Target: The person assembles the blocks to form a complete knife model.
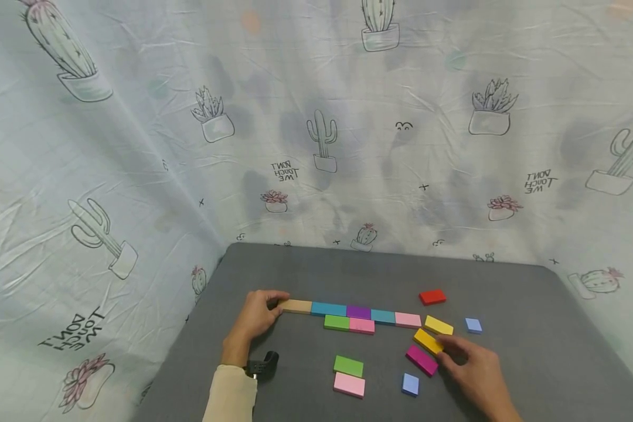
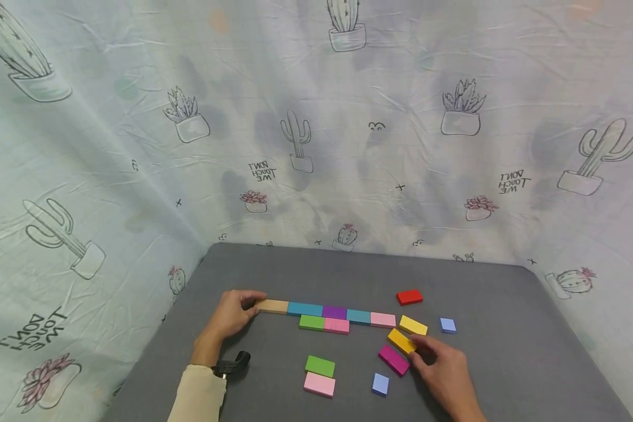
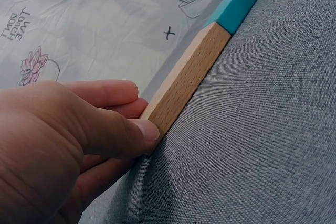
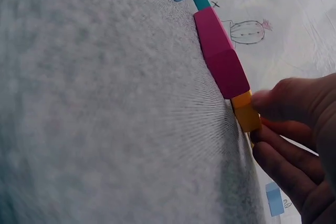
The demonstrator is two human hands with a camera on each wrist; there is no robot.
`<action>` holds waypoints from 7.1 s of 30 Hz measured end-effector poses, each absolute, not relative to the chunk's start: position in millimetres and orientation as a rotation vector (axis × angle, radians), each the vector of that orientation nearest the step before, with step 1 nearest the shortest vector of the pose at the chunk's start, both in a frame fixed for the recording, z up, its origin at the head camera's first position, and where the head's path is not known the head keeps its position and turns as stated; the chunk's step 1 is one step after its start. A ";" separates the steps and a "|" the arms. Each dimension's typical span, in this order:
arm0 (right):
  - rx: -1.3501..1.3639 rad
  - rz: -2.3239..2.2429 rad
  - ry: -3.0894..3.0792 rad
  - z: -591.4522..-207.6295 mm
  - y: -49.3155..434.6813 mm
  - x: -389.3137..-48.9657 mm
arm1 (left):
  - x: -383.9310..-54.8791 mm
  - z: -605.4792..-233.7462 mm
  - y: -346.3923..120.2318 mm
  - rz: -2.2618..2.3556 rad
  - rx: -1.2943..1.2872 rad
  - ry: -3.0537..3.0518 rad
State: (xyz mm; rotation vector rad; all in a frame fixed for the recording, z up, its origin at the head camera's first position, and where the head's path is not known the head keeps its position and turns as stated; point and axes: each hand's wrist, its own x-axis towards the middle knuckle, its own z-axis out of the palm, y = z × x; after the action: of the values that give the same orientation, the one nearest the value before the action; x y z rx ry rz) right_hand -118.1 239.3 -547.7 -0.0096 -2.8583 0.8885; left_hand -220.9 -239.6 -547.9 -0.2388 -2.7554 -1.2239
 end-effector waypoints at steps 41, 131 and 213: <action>0.778 1.138 -2.615 -531.3 109.6 -156.3 | -216.3 -546.0 -239.8 -1.221 -0.240 -2.740; 0.558 1.411 -2.904 -549.5 123.7 -108.4 | -211.7 -545.9 -240.6 -1.228 -0.244 -2.752; 0.615 0.672 -2.738 -541.5 117.9 -144.8 | -214.6 -545.6 -236.4 -1.252 -0.235 -2.731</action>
State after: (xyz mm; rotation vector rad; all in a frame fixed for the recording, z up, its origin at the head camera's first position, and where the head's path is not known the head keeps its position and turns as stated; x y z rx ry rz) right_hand -144.8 117.9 -541.5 0.6152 -2.7378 0.6716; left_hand -214.6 -236.4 -545.6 -0.2348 -2.7311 -1.2525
